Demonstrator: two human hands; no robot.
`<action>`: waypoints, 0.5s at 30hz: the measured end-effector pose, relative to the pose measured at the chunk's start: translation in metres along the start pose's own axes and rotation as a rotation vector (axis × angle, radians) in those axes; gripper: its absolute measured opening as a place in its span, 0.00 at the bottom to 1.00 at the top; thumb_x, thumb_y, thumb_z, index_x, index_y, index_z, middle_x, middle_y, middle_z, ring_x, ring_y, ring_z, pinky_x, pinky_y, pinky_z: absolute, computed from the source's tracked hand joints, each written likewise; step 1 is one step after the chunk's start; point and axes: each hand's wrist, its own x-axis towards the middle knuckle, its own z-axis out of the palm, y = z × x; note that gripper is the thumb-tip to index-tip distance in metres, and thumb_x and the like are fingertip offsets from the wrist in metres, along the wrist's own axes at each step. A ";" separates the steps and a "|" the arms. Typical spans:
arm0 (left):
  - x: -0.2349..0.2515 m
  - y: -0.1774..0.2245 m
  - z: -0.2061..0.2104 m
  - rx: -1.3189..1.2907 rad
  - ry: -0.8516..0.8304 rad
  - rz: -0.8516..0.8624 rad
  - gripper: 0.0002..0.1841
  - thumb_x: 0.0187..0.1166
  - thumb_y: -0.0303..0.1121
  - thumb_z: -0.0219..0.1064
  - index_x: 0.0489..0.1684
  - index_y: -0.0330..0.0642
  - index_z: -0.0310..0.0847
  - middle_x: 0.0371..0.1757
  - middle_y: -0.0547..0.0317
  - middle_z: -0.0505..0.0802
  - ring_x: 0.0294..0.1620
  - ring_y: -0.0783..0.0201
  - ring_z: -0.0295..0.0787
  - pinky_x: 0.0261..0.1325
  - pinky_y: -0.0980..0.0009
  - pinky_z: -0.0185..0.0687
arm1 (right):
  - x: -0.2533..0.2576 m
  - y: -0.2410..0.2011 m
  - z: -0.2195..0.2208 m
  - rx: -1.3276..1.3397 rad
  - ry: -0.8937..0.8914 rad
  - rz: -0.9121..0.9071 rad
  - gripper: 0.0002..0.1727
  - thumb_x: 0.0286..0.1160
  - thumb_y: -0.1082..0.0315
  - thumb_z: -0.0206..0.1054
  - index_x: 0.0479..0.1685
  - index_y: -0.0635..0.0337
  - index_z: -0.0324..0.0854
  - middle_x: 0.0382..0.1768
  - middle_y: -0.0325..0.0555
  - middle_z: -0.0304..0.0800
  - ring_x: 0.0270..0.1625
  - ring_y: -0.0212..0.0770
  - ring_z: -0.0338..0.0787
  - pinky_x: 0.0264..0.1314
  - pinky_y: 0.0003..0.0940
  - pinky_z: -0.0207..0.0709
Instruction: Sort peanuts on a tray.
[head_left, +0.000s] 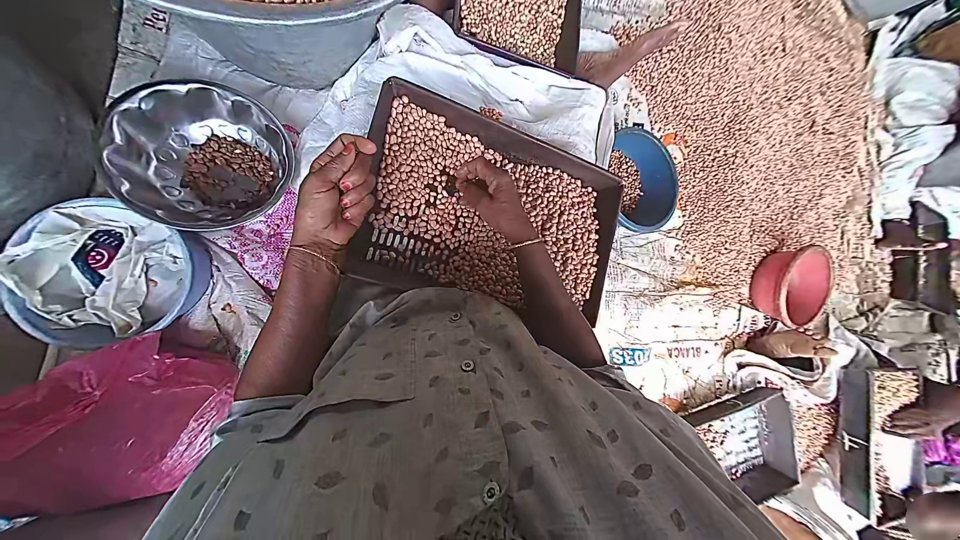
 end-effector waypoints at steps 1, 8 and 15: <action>0.000 0.000 0.000 0.001 -0.008 0.002 0.19 0.95 0.33 0.39 0.47 0.47 0.81 0.16 0.75 0.74 0.09 0.82 0.63 0.11 0.88 0.59 | 0.000 -0.001 0.008 -0.036 -0.053 -0.050 0.10 0.78 0.77 0.61 0.53 0.71 0.83 0.45 0.56 0.90 0.36 0.38 0.90 0.42 0.35 0.87; 0.000 0.001 0.000 -0.017 -0.007 0.010 0.19 0.95 0.32 0.38 0.47 0.47 0.80 0.18 0.74 0.76 0.10 0.81 0.63 0.12 0.88 0.59 | -0.003 -0.003 0.026 -0.419 -0.289 -0.140 0.06 0.73 0.76 0.68 0.43 0.65 0.90 0.45 0.56 0.90 0.49 0.53 0.91 0.55 0.53 0.83; 0.000 0.000 -0.002 -0.018 -0.019 0.005 0.19 0.95 0.32 0.38 0.50 0.46 0.80 0.19 0.74 0.76 0.10 0.81 0.63 0.12 0.88 0.59 | -0.006 -0.001 0.015 -0.281 -0.162 -0.118 0.09 0.76 0.76 0.63 0.48 0.67 0.87 0.49 0.57 0.91 0.45 0.47 0.90 0.51 0.43 0.84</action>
